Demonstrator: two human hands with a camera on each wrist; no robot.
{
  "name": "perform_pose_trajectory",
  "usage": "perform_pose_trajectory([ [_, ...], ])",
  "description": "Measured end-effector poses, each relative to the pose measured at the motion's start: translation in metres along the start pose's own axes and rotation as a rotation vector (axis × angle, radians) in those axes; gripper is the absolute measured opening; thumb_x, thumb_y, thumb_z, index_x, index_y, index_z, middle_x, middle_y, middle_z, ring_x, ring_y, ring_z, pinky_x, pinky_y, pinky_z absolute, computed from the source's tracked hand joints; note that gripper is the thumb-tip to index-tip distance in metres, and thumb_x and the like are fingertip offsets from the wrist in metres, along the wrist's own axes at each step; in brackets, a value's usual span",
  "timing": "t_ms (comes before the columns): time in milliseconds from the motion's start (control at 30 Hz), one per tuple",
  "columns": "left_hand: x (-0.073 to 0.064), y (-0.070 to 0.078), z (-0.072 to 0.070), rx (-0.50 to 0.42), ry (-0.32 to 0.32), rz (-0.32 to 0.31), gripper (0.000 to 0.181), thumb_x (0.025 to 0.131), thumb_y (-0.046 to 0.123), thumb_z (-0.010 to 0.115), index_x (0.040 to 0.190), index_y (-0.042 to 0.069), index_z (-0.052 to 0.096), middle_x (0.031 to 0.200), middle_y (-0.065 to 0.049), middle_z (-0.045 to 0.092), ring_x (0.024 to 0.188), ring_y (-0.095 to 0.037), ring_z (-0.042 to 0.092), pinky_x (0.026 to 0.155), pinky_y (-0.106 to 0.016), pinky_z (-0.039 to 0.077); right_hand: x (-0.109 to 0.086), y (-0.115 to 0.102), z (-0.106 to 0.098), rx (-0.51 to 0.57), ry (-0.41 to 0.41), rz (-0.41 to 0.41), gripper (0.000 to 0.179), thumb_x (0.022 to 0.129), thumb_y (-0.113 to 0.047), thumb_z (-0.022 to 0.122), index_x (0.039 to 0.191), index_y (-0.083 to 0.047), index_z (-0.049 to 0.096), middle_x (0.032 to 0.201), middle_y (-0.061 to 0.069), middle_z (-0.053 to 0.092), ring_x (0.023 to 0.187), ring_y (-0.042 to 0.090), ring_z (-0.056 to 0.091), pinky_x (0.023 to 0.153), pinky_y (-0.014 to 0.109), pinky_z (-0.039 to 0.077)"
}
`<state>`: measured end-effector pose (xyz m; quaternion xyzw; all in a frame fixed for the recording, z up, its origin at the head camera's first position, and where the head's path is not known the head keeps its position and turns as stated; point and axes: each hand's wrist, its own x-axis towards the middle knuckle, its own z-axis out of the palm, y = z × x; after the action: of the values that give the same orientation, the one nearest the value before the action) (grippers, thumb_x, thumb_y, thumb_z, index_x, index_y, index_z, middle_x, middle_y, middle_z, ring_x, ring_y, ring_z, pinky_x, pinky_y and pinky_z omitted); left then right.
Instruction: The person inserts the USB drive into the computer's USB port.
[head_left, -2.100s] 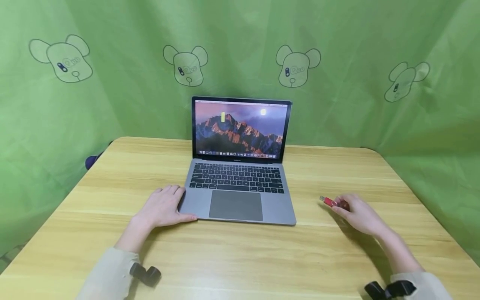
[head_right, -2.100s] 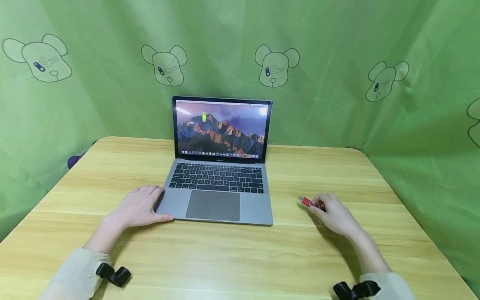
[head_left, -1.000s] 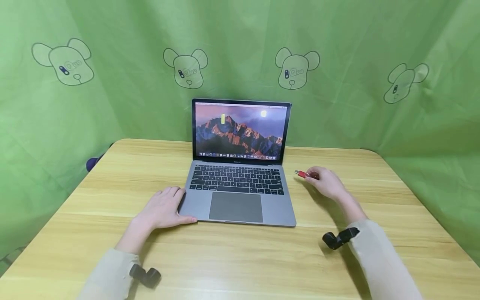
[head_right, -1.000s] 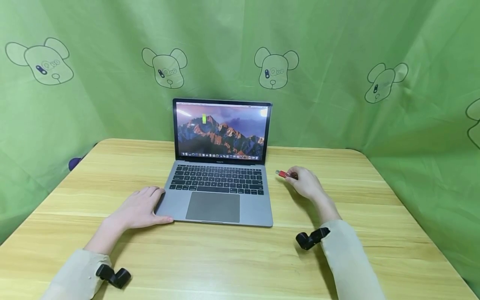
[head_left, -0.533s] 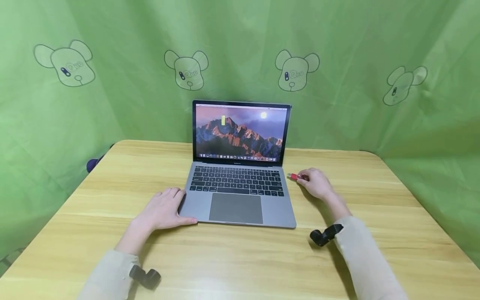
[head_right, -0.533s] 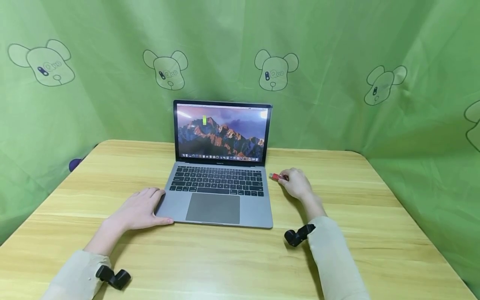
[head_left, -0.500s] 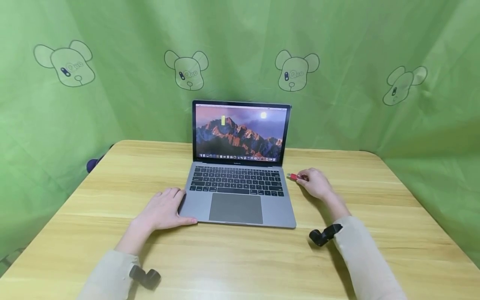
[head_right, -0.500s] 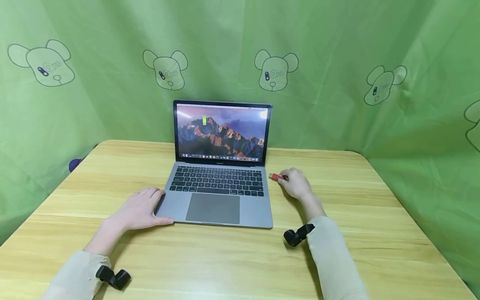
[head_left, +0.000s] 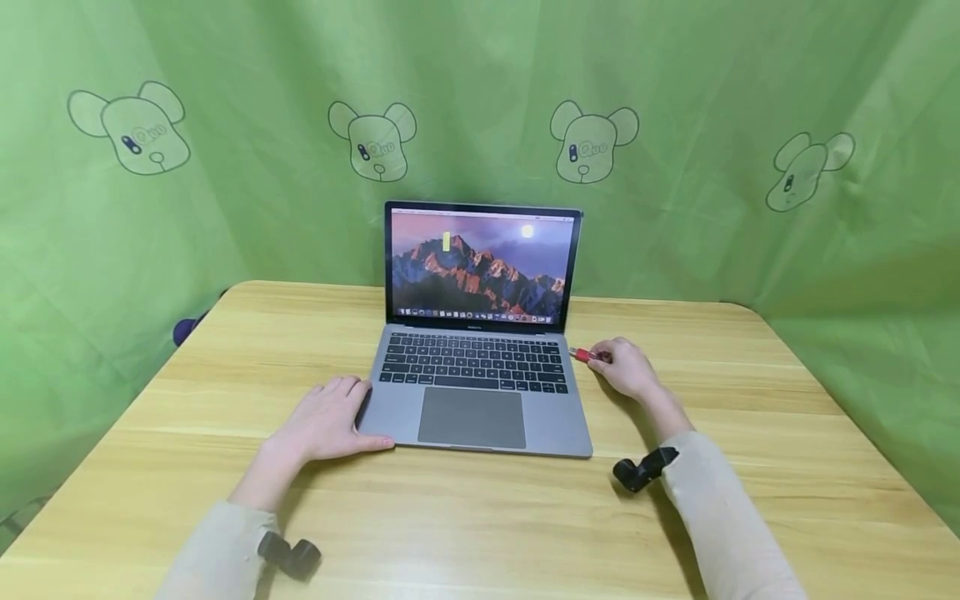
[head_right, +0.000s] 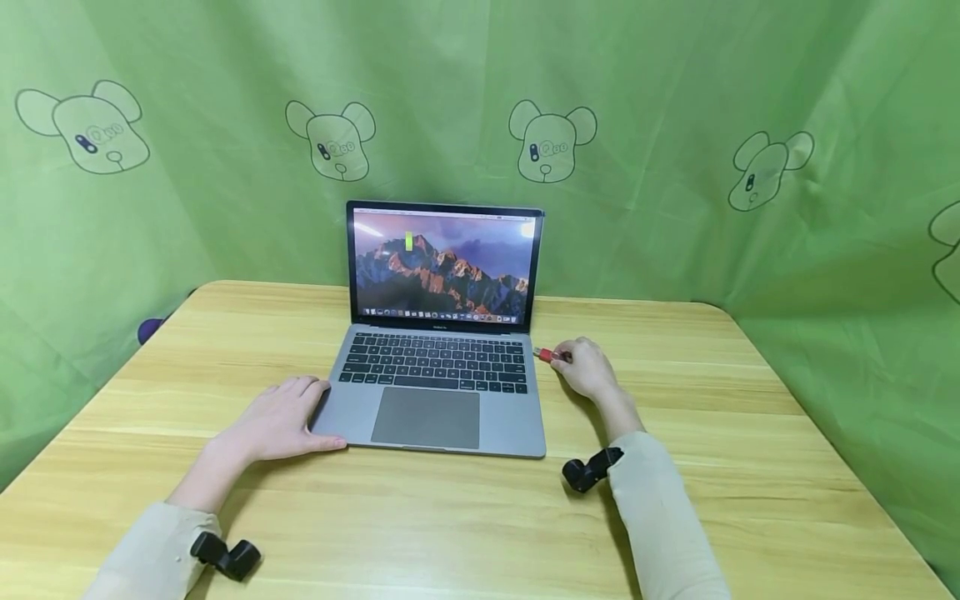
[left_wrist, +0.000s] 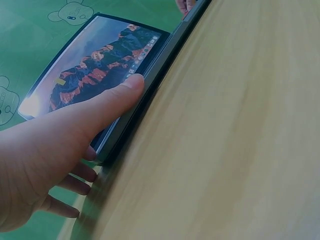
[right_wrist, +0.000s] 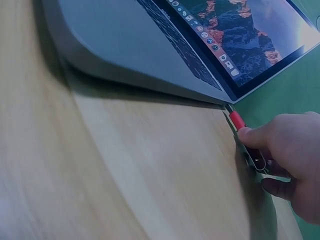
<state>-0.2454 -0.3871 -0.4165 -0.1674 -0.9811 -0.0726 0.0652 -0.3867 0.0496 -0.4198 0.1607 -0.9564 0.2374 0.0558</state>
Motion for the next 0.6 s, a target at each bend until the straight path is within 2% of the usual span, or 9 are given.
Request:
perform_pose_trajectory([
  [367, 0.0002, -0.0003, 0.0013, -0.003, 0.000, -0.002, 0.105, 0.067, 0.081, 0.052, 0.131, -0.002, 0.046, 0.125, -0.018, 0.052, 0.114, -0.033, 0.047, 0.094, -0.054, 0.038, -0.0024, 0.0039, -0.0017, 0.001, -0.019, -0.025, 0.021, 0.088, -0.012, 0.061, 0.101, 0.005, 0.065, 0.095, 0.019, 0.059, 0.089, 0.033, 0.053, 0.083, 0.050, 0.041],
  [600, -0.0003, -0.0012, 0.0022, -0.002, 0.001, -0.007, 0.105, 0.067, 0.081, 0.051, 0.131, -0.002, 0.046, 0.125, -0.019, 0.052, 0.115, -0.034, 0.047, 0.094, -0.054, 0.038, -0.0032, 0.0040, -0.0018, 0.002, -0.023, -0.069, 0.021, 0.087, -0.010, 0.062, 0.100, 0.005, 0.066, 0.096, 0.020, 0.060, 0.091, 0.034, 0.054, 0.085, 0.051, 0.042],
])
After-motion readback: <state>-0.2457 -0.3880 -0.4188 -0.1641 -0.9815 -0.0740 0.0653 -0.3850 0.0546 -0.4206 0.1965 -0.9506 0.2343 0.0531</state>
